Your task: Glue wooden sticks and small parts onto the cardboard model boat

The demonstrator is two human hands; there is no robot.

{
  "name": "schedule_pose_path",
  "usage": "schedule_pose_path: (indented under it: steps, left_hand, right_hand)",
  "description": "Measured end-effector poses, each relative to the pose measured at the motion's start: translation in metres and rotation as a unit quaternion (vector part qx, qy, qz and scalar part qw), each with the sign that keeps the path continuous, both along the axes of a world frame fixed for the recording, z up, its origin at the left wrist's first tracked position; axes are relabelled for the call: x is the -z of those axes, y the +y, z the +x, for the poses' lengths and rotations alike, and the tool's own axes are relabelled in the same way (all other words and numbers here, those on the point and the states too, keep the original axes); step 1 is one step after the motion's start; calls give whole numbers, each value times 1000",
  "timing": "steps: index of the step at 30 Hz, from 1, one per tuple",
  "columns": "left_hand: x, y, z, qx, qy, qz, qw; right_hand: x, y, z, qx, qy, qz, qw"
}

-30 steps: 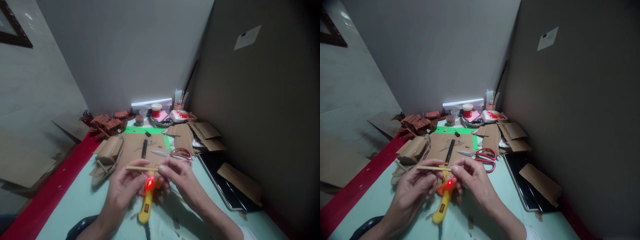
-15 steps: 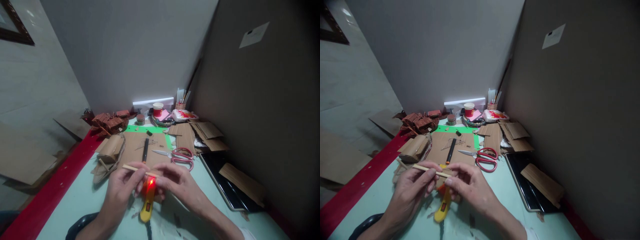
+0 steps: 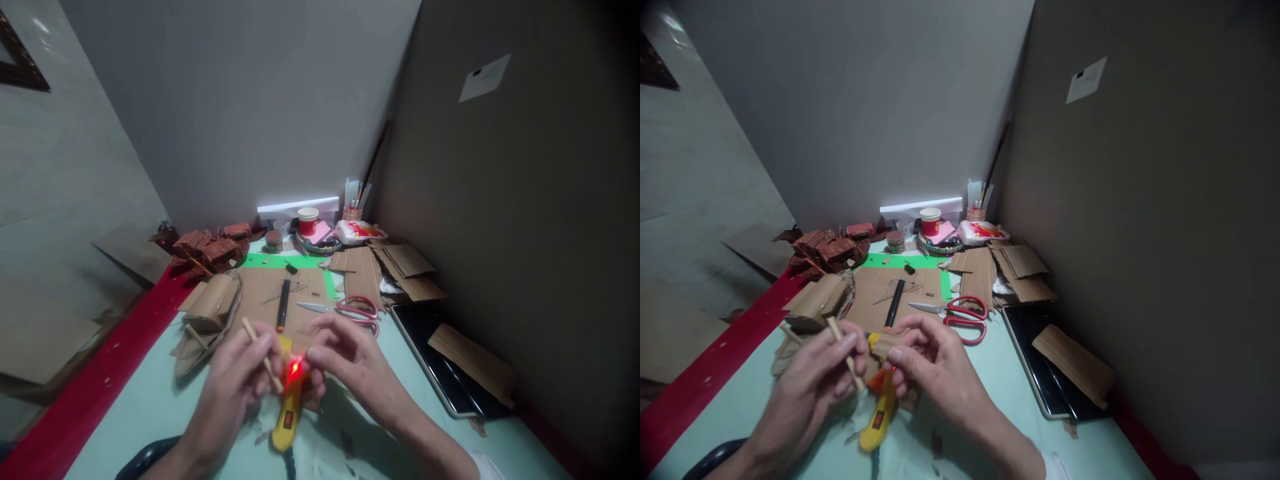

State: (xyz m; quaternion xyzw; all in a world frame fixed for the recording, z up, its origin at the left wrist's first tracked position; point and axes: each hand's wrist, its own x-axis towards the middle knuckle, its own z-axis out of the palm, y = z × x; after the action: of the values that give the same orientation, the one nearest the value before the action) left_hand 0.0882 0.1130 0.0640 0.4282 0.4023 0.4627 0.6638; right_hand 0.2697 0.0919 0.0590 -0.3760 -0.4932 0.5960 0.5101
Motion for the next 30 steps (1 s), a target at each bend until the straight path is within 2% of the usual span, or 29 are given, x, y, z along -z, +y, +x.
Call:
schedule_pose_path:
  steps: [3, 8, 10, 12, 15, 17, 20, 22, 26, 28, 30]
  left_hand:
    - [9, -7, 6, 35, 55, 16, 998]
    - [11, -10, 8, 22, 107, 76, 991]
    - [10, -7, 7, 0, 100, 73, 992]
    - [9, -2, 4, -22, 80, 68, 994]
    - [7, 7, -1, -56, 32, 54, 996]
    - [4, 12, -4, -77, 7, 51, 996]
    - [0, 12, -5, -90, -10, 60, 994]
    - [0, 7, -3, -75, -9, 64, 995]
    - [3, -8, 5, 6, 8, 73, 997]
    - [2, -15, 8, 52, 20, 88, 995]
    - [-1, -18, 7, 69, 13, 90, 993]
  right_hand:
    - [-1, -2, -3, 38, -70, 23, 997]
    - [-3, -4, -6, 54, -166, 82, 981]
    - [-6, -2, 0, 60, -171, 103, 978]
    - [-10, -1, 7, 96, -177, 119, 972]
    - [-15, -4, 14, 153, -254, 140, 945]
    - [-12, -11, 9, 116, -346, 153, 918]
    - [3, -23, -8, -4, -448, 165, 879]
    - [19, -29, -19, -40, -484, 160, 859]
    - [41, -34, -28, -39, -551, 167, 817]
    - [44, -35, -31, -20, -557, 176, 812]
    - [44, -38, -33, 12, -556, 171, 814]
